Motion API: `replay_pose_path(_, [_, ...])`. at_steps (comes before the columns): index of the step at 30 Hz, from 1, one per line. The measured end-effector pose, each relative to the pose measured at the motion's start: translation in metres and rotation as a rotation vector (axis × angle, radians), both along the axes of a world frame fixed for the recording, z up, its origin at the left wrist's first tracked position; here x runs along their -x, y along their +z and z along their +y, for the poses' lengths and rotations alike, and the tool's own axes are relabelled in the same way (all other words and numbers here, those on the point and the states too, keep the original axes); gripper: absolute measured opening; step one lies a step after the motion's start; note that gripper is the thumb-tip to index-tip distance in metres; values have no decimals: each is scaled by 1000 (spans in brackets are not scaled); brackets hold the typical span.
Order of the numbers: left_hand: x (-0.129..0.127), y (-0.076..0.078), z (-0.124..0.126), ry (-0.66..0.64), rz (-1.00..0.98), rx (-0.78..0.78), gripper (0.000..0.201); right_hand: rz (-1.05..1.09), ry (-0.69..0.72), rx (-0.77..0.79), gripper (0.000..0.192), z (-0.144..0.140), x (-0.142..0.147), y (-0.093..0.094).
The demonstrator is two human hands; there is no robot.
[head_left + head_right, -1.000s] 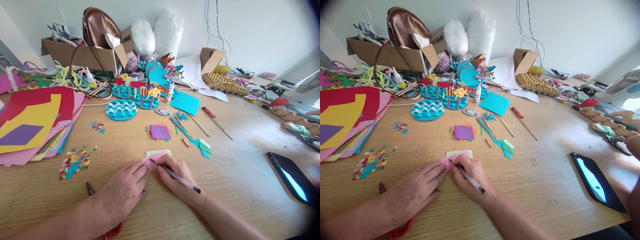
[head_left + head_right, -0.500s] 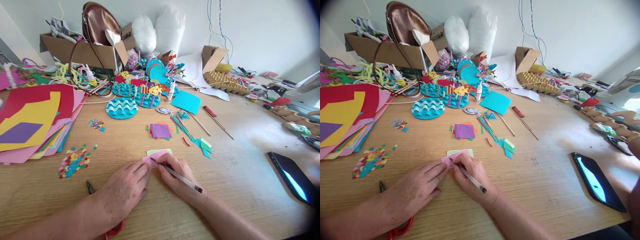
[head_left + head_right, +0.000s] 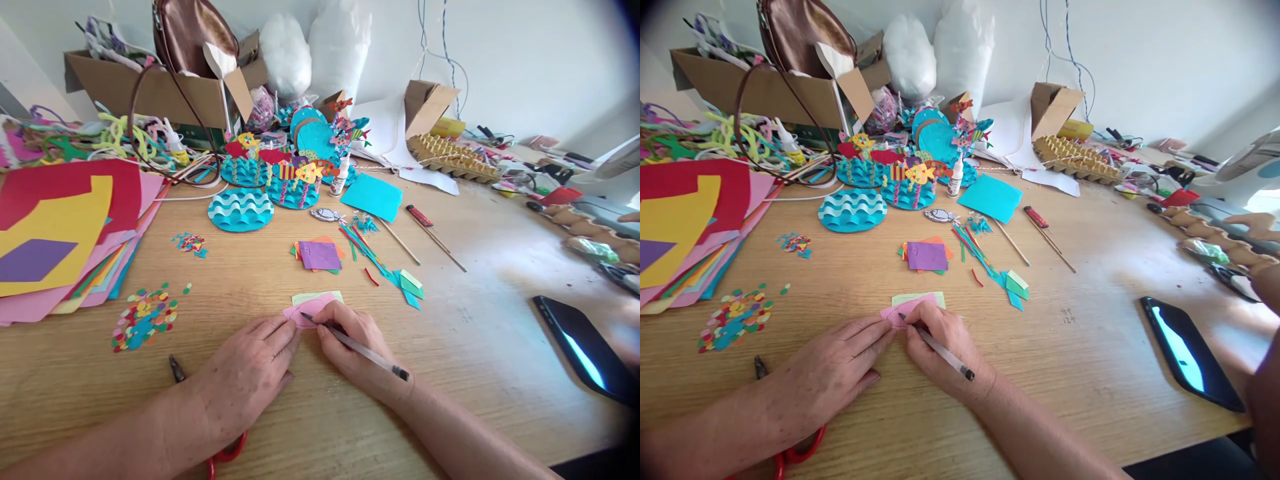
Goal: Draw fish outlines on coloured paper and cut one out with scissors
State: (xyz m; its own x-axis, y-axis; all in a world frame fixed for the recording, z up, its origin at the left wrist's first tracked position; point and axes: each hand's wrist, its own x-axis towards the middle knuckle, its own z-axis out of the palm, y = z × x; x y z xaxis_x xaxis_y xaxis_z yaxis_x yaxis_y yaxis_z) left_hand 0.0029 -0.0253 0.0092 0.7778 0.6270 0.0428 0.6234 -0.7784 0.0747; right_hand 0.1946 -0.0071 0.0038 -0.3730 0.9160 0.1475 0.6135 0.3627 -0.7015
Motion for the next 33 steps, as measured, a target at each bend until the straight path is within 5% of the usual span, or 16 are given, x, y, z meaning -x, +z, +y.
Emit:
replay_pose_path(28, [0,1,0,-1,4,-4,35,86,-70,-23,11,-2,-2,4])
replay_pose_path(33, [3,-3,-2,-14,-61,-52,35,71,18,10,10,-1,0,5])
